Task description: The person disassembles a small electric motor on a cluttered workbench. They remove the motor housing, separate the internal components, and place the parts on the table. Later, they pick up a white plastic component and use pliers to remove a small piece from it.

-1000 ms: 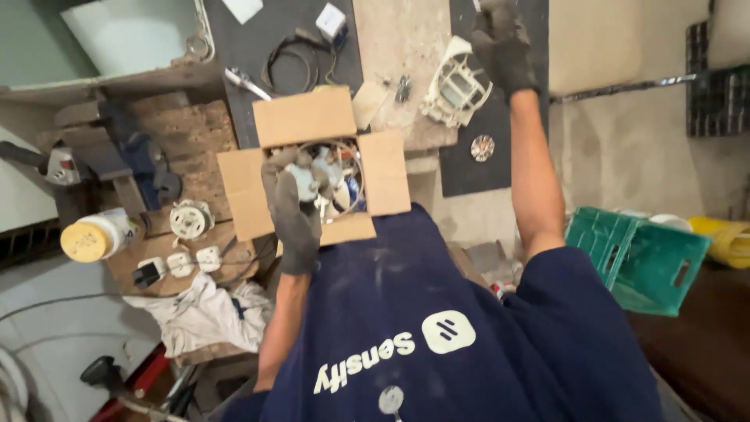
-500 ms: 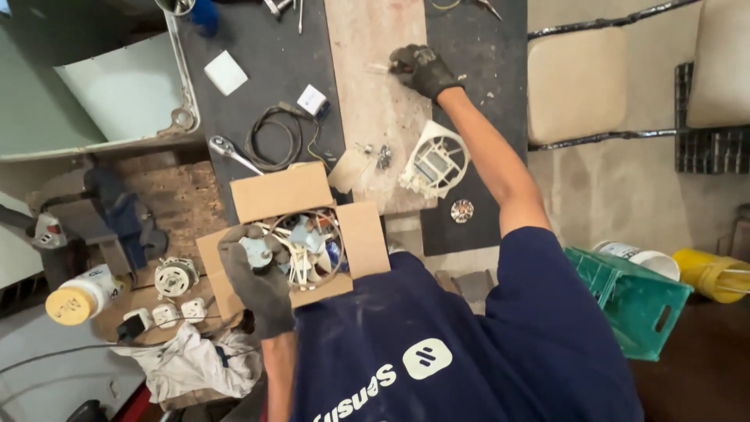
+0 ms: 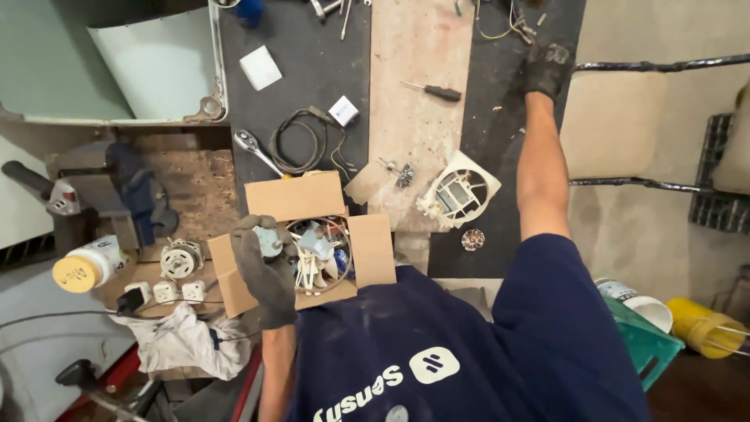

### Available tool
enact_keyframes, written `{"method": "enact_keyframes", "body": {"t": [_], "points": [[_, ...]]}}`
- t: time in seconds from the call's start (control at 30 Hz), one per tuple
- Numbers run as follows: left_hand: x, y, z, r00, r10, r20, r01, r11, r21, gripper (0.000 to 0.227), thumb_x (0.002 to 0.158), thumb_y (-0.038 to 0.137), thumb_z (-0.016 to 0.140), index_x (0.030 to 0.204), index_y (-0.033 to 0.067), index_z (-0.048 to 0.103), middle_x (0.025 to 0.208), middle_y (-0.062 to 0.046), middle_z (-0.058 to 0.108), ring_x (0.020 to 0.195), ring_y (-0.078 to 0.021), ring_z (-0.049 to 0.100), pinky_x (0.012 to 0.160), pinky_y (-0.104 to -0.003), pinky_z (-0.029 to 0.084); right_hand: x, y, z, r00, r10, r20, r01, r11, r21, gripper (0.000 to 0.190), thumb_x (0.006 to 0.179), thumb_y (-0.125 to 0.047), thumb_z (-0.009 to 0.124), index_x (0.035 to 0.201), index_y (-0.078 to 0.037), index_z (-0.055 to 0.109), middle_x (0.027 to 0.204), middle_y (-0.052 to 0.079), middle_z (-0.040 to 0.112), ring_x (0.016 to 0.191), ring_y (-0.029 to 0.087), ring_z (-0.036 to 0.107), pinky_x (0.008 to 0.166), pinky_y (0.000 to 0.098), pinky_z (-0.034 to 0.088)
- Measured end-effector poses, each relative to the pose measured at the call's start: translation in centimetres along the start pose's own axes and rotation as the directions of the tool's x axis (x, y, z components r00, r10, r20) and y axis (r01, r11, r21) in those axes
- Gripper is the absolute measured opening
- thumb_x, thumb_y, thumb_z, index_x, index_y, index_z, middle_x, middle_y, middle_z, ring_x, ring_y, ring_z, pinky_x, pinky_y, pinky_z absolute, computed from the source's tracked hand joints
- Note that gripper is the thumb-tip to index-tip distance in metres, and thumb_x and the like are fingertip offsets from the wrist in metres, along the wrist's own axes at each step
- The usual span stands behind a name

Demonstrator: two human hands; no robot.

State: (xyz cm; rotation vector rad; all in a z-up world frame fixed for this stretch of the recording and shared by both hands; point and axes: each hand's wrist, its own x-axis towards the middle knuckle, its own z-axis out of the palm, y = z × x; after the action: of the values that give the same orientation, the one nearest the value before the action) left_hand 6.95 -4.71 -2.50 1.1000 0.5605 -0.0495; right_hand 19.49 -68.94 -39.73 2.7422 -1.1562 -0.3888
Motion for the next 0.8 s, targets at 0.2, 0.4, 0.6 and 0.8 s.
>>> {"method": "enact_keyframes", "body": {"t": [0.2, 0.4, 0.6, 0.8], "points": [[-0.3, 0.6, -1.2, 1.000, 0.016, 0.022, -0.015, 0.999, -0.035, 0.021, 0.104, 0.032, 0.053, 0.111, 0.0128, 0.050, 0.100, -0.006, 0.055, 0.069, -0.0149, 0.054, 0.050, -0.027, 0.044, -8.5, 0.2, -5.6, 0.470, -0.375, -0.799, 0.499, 0.860, -0.110, 0.025, 0.094, -0.029, 0.071, 0.075, -0.022, 0.057, 0.062, 0.006, 0.060, 0.055, 0.029, 0.060, 0.051, 0.0442, 0.048], [0.2, -0.5, -2.9, 0.994, 0.000, 0.107, 0.018, 0.986, -0.168, 0.023, 0.102, 0.031, 0.058, 0.113, 0.0127, 0.051, 0.098, -0.009, 0.056, 0.066, -0.0152, 0.055, 0.048, -0.024, 0.043, -20.5, 3.5, -19.0, 0.670, -0.066, -0.739, 0.578, 0.672, 0.463, 0.014, 0.099, -0.017, 0.068, 0.090, -0.007, 0.065, 0.085, 0.009, 0.071, 0.077, 0.028, 0.067, 0.069, 0.0424, 0.052], [0.5, -1.0, -3.8, 0.931, -0.011, 0.364, 0.122, 0.951, -0.283, 0.021, 0.103, 0.029, 0.061, 0.113, 0.0117, 0.055, 0.100, -0.009, 0.058, 0.069, -0.0184, 0.058, 0.052, -0.029, 0.045, -31.7, 6.1, -32.2, 0.800, 0.165, -0.577, 0.588, -0.026, 0.809, 0.039, 0.108, -0.031, 0.060, 0.095, 0.003, 0.073, 0.088, 0.020, 0.078, 0.077, 0.029, 0.077, 0.070, 0.0399, 0.070], [0.9, -1.6, -5.3, 0.830, -0.093, 0.549, 0.345, 0.861, -0.375, 0.038, 0.101, 0.034, 0.059, 0.132, 0.0128, 0.052, 0.105, -0.024, 0.065, 0.081, -0.0375, 0.072, 0.060, -0.034, 0.058, -49.3, -4.0, -34.4, 0.940, -0.227, -0.256, 0.164, -0.356, 0.920, 0.031, 0.103, -0.043, 0.055, 0.112, -0.013, 0.062, 0.099, 0.012, 0.067, 0.086, 0.029, 0.071, 0.080, 0.0426, 0.060]]}}
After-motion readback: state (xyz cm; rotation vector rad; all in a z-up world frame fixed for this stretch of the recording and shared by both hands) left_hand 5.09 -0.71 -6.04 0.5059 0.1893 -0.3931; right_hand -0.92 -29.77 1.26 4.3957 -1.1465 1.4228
